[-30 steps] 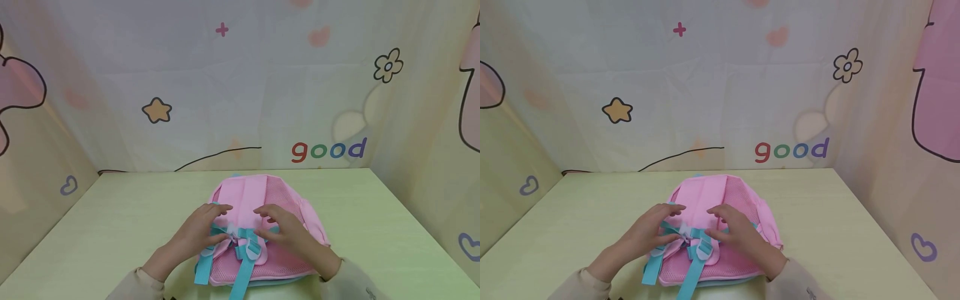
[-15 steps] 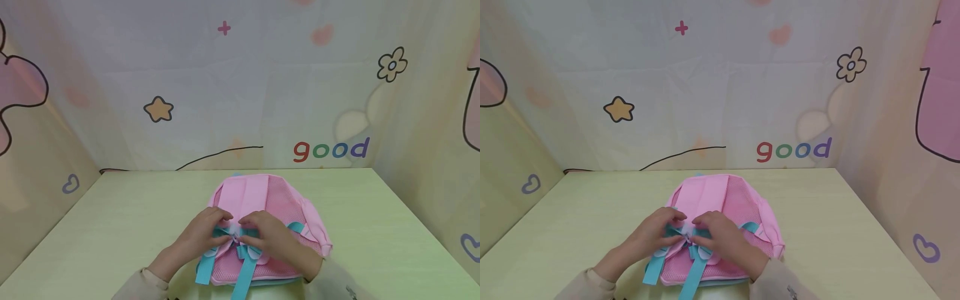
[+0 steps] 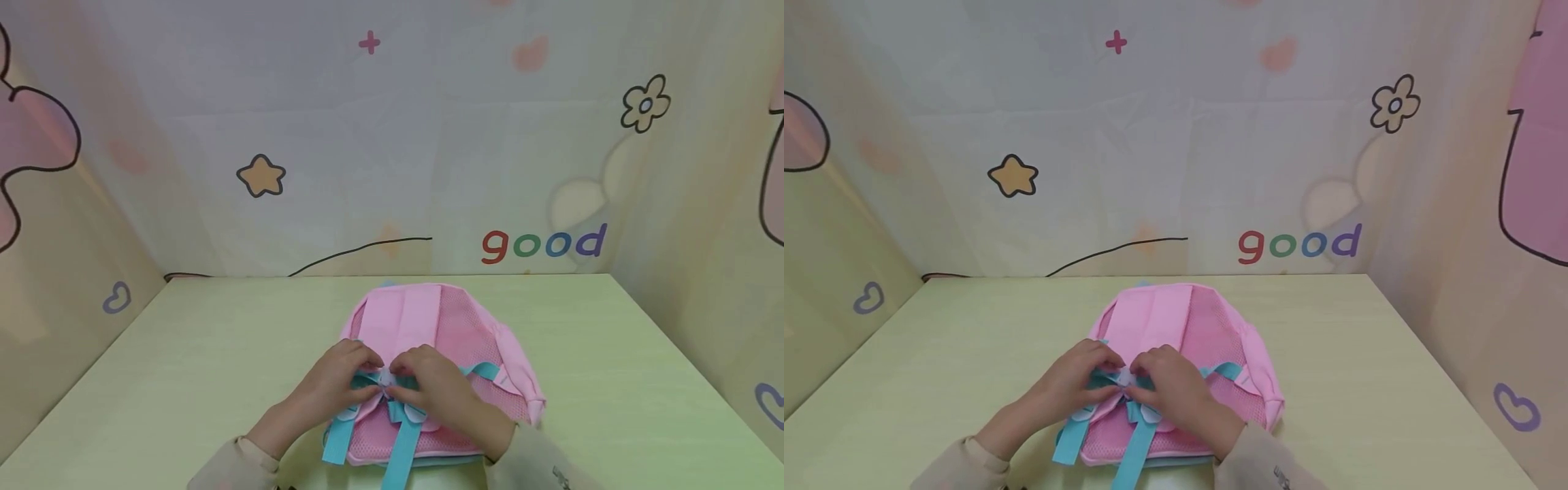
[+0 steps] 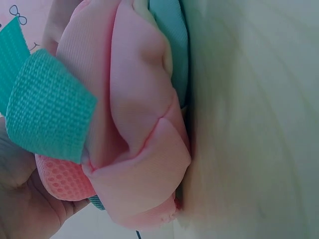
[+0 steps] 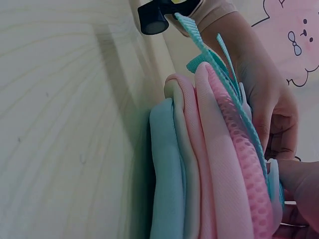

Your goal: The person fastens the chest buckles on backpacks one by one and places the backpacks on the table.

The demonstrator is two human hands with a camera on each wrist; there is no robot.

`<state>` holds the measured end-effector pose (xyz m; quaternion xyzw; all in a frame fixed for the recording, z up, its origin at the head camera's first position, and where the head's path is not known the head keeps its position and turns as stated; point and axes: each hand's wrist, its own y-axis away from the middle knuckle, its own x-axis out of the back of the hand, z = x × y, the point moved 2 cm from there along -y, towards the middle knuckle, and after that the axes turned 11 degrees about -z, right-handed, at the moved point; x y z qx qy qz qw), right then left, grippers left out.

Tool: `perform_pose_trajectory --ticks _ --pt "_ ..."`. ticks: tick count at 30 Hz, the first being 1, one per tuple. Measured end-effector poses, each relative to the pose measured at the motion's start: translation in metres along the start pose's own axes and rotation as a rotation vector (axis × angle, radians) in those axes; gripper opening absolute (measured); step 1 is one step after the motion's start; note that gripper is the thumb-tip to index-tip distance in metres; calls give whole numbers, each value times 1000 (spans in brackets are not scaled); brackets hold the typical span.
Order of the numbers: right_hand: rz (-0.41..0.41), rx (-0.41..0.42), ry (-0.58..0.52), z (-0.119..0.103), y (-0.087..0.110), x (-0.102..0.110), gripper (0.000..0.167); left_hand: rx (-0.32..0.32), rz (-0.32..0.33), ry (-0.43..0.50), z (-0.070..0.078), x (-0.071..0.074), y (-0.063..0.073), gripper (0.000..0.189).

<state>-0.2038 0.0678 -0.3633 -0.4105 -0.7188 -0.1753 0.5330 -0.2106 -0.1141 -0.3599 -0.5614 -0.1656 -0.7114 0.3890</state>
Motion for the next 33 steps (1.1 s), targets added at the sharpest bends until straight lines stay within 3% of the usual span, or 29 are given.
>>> perform_pose_trajectory --ticks 11,24,30,33 --pt "-21 -3 -6 4 -1 2 20 -17 -3 -49 -1 -1 -4 25" --pt "-140 20 -32 13 6 19 16 -10 -12 -46 -1 1 0 25" --pt "-139 82 -16 18 13 19 17 -6 -23 -60 1 2 0 27" --pt "-124 75 -27 22 17 16 21 -8 -40 -78 3 1 -1 28"
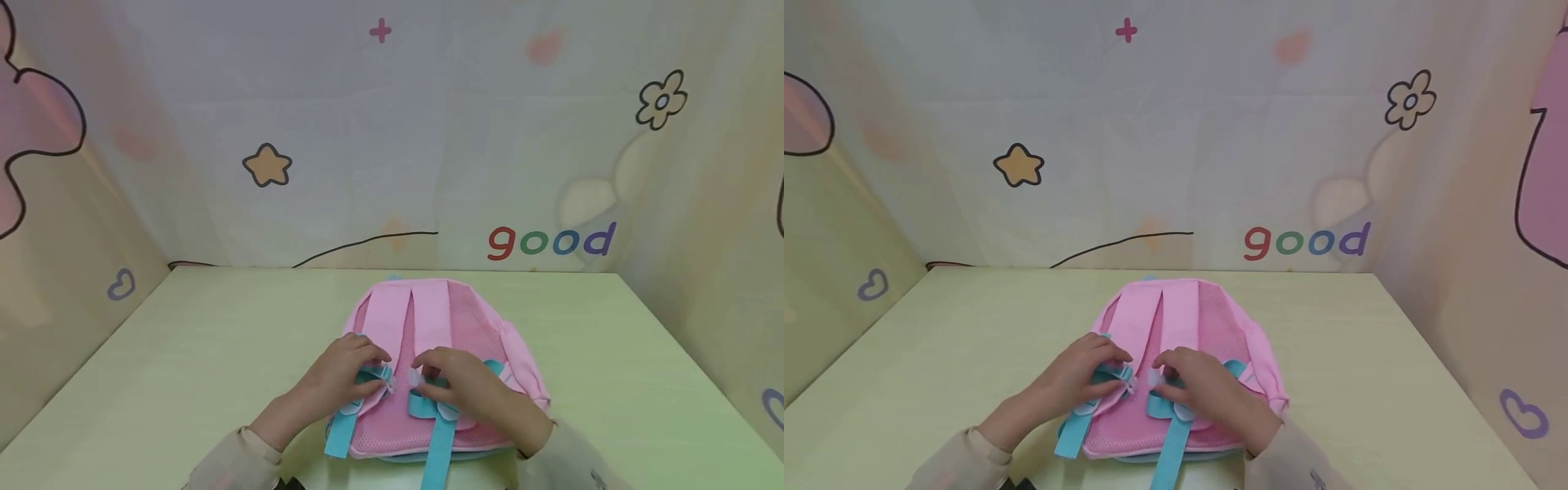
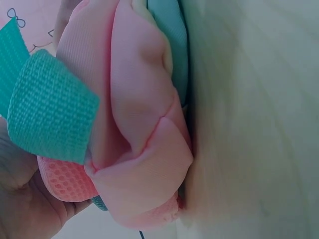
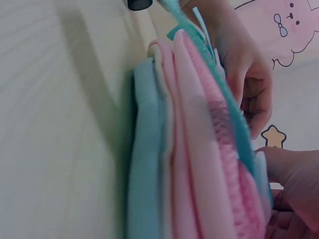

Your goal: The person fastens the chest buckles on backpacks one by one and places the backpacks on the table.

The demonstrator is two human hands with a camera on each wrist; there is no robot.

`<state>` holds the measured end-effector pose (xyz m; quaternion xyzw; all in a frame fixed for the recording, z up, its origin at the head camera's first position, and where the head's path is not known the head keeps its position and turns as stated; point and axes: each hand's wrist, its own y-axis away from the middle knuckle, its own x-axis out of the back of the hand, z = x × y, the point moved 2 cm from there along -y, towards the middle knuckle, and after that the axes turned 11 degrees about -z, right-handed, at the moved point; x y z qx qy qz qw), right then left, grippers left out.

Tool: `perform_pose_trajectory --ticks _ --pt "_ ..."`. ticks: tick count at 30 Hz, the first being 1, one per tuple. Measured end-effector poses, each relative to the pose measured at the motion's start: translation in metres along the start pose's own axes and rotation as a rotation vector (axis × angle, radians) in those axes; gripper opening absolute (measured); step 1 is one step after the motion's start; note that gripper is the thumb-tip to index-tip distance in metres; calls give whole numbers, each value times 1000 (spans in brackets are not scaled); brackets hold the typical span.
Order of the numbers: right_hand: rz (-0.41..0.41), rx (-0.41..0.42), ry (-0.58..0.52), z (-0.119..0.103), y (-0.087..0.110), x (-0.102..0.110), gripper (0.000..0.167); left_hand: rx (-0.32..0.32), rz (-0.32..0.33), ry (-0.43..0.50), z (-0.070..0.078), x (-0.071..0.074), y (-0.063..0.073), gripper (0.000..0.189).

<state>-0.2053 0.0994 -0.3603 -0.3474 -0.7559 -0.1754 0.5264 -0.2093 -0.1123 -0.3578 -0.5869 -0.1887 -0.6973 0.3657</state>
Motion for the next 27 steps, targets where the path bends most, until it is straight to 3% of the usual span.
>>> perform_pose_trajectory --ticks 14,22,27 --pt "115 -30 -3 6 4 -14 22 -3 18 -13 2 0 0 23" --pt "146 -7 20 6 7 -16 20 -34 73 89 1 2 1 22" --pt "137 -33 17 6 5 -17 19 -18 98 171 3 2 2 22"
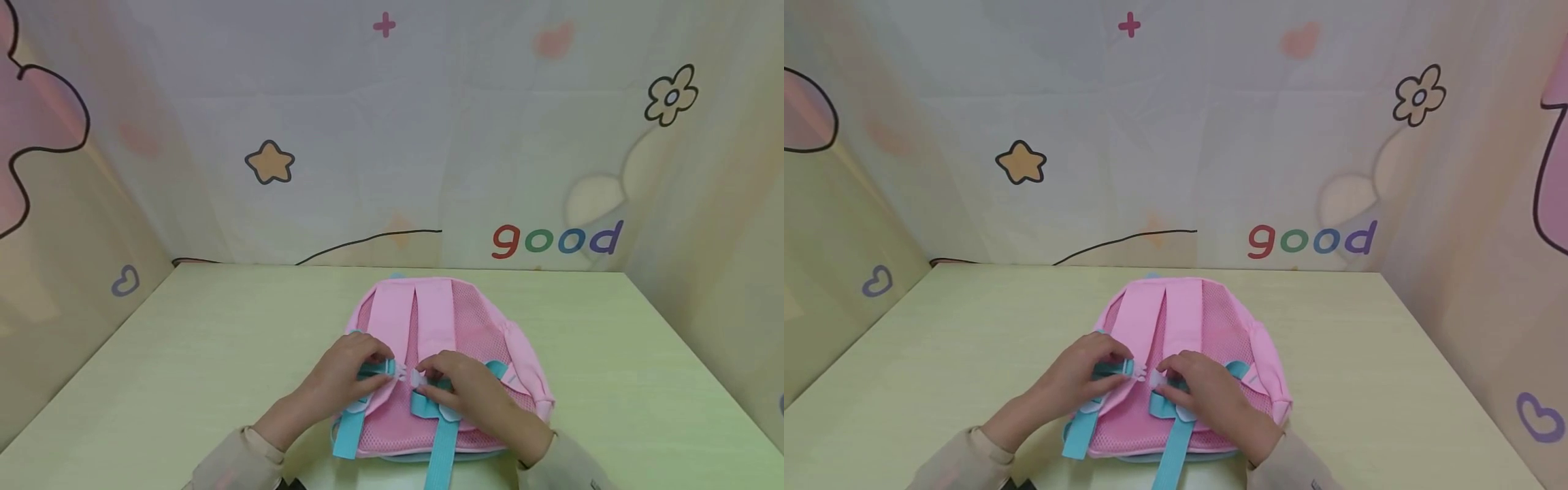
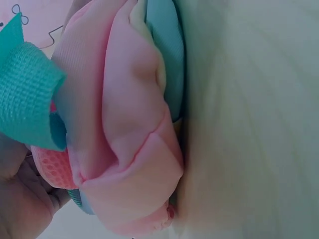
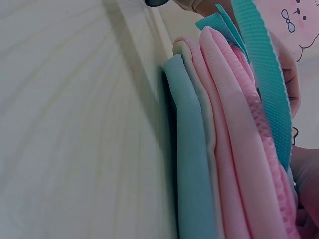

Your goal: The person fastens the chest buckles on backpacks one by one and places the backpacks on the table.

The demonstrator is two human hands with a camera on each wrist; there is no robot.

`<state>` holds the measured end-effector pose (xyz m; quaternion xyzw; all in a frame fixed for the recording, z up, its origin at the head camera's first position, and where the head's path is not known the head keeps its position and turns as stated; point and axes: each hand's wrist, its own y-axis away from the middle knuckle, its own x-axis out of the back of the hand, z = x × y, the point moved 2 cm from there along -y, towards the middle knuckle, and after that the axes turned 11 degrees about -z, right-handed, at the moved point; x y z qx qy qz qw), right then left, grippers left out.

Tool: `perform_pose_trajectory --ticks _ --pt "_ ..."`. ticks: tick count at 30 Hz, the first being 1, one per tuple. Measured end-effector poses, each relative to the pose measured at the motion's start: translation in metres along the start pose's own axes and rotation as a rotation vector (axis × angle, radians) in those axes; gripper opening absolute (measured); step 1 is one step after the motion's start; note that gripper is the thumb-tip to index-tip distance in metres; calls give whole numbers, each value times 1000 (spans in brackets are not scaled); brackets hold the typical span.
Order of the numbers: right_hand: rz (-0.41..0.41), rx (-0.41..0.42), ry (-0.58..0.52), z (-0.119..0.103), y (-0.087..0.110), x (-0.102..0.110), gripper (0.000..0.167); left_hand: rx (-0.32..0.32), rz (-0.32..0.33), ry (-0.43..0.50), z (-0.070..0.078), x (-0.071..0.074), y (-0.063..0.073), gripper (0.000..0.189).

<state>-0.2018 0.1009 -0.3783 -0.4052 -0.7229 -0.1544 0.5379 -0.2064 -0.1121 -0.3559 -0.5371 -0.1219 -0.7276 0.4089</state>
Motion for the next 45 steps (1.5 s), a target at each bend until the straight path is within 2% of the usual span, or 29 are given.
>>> perform_pose_trajectory --ticks 7,19,27,37,45 --pt "8 -7 -22 0 0 0 18 16 22 66 2 -4 -1 22" --pt "0 -30 -88 1 0 2 19 68 9 161 7 -12 -3 21" --pt "-3 -20 -89 1 0 2 17 70 31 136 6 -17 -3 22" --pt "30 14 -52 1 0 -1 16 33 72 95 6 -19 -3 24" --pt "41 20 -36 -2 -1 -3 17 51 59 86 6 -21 -2 25"
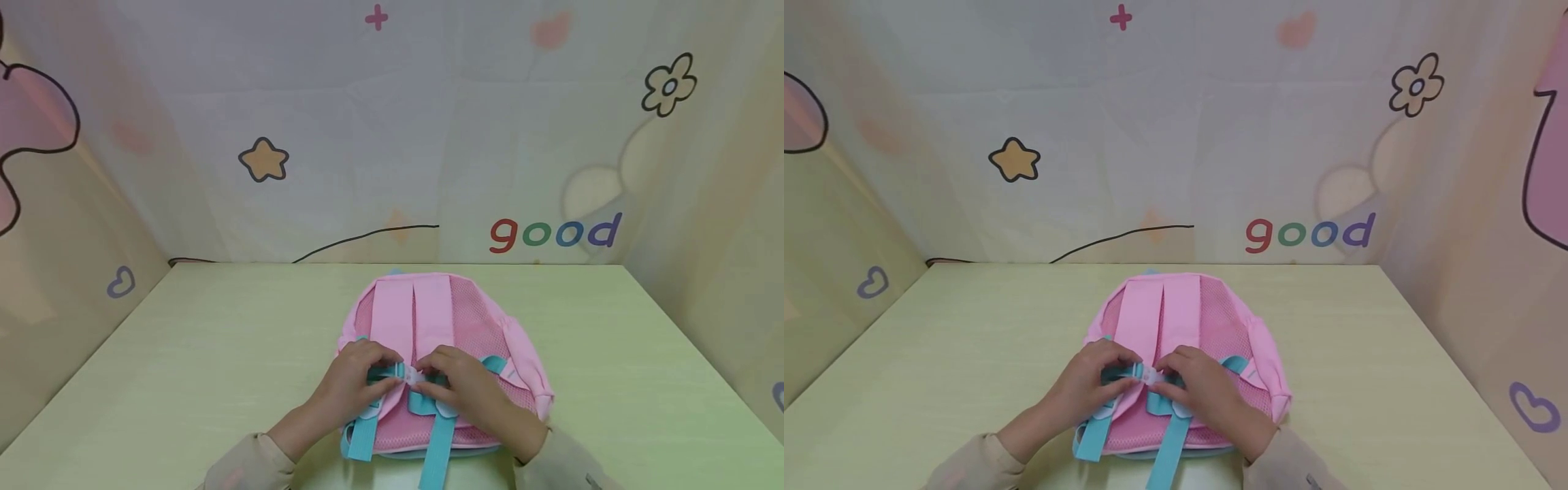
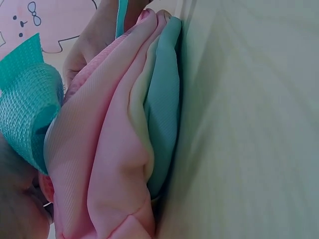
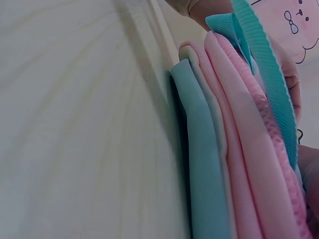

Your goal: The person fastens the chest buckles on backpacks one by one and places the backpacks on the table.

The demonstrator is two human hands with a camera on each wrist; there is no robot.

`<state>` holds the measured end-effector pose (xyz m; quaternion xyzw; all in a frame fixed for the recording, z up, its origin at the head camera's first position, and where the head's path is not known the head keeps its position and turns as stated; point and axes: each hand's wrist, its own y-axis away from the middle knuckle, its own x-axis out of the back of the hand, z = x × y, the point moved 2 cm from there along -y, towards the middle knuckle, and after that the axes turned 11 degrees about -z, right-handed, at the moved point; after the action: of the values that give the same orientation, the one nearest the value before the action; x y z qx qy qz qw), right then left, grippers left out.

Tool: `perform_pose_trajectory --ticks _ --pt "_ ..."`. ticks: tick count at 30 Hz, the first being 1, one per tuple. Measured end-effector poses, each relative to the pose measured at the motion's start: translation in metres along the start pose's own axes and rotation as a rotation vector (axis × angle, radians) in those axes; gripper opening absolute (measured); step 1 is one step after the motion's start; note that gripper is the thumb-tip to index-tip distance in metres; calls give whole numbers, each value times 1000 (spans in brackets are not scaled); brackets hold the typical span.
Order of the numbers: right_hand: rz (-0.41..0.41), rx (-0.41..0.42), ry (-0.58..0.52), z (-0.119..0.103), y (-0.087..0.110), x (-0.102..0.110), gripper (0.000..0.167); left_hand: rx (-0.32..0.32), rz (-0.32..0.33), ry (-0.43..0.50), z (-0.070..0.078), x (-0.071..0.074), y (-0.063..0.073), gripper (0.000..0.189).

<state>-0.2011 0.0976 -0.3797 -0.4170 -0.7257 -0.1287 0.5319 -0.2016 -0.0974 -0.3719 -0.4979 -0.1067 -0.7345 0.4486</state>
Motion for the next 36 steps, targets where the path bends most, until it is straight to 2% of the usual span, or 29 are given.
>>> perform_pose_trajectory --ticks 16,26,36 --pt "47 64 -33 2 0 -4 15 22 -10 40 -3 -3 0 22" --pt "21 34 -58 1 1 -5 15 43 -35 63 -2 -3 1 24" --pt "18 34 -39 2 1 -6 16 45 -50 65 -2 -4 2 24"
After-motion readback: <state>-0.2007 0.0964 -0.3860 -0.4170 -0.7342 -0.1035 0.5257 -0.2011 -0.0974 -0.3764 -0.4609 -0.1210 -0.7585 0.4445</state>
